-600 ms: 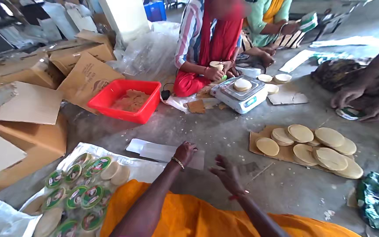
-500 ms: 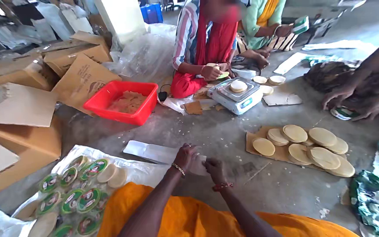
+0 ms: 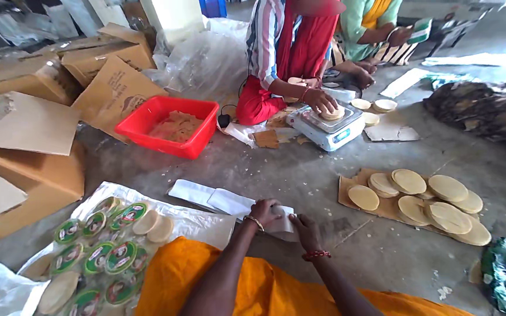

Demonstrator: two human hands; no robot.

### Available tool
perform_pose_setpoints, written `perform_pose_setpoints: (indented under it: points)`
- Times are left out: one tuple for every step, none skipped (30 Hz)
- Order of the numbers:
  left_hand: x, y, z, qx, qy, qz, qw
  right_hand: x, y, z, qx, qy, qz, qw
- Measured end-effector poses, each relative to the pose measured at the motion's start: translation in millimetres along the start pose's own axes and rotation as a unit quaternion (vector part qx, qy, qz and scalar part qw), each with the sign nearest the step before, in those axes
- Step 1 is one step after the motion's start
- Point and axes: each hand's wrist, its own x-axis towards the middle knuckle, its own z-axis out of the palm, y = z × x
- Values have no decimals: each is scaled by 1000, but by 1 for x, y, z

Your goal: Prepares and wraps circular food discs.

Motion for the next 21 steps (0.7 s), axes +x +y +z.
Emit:
perform_pose_setpoints:
  points:
    - [1, 1, -1, 11, -13, -7, 1000, 1, 6, -3, -3, 9, 10, 1000]
    - [0, 4, -3, 18, -4, -11, 1000, 2, 13, -6, 3, 22, 25, 999]
    - [-3, 7, -7, 19, 27, -7, 999, 3, 19, -7, 10, 40, 41, 998]
    - [-7, 11, -14, 12, 67, 0, 998, 4, 24, -6, 15, 57, 54, 997]
    - [-10, 16, -23, -8, 104, 3, 995, 4, 27, -5, 14, 61, 68, 996]
    - [-12, 18, -31, -35, 144, 16, 989, 1, 25, -1, 9, 49, 81, 995]
    - [-15, 20, -40, -66, 181, 38, 981, -1, 22, 5, -1, 24, 86, 996]
    - [-17, 23, -48, -98, 207, 60, 972, -2, 16, 12, -6, -11, 78, 997]
    - [-19, 26, -55, -128, 225, 80, 963, -4, 8, 19, -9, -58, 62, 996]
    - [-22, 30, -61, -156, 237, 100, 954, -5, -1, 23, -18, -102, 45, 994]
    - [-25, 34, -65, -184, 242, 117, 945, -4, -8, 25, -20, -118, 27, 992]
    - [-26, 37, -68, -204, 243, 139, 938, -5, -15, 23, -3, -96, 12, 995]
    - [-26, 38, -68, -210, 239, 156, 935, -6, -22, 16, 41, -46, 8, 998]
    - [-25, 39, -66, -201, 229, 164, 938, -5, -25, 5, 118, 12, 8, 993]
    - [-22, 42, -61, -180, 212, 161, 947, -2, -24, -8, 208, 38, 10, 977]
    - [-19, 45, -52, -155, 190, 151, 958, -2, -26, -23, 269, 23, 11, 963]
    - [-14, 47, -39, -131, 167, 145, 966, -5, -28, -39, 288, -7, 3, 958]
    - [-9, 50, -25, -111, 143, 142, 973, -8, -31, -53, 273, -35, -16, 961]
    - [-3, 53, -9, -94, 123, 142, 978, -10, -34, -66, 236, -39, -36, 970]
    - [1, 55, 5, -74, 104, 142, 982, -8, -35, -77, 175, -17, -48, 983]
    - [5, 54, 17, -42, 74, 134, 987, -5, -32, -87, 118, 9, -46, 992]
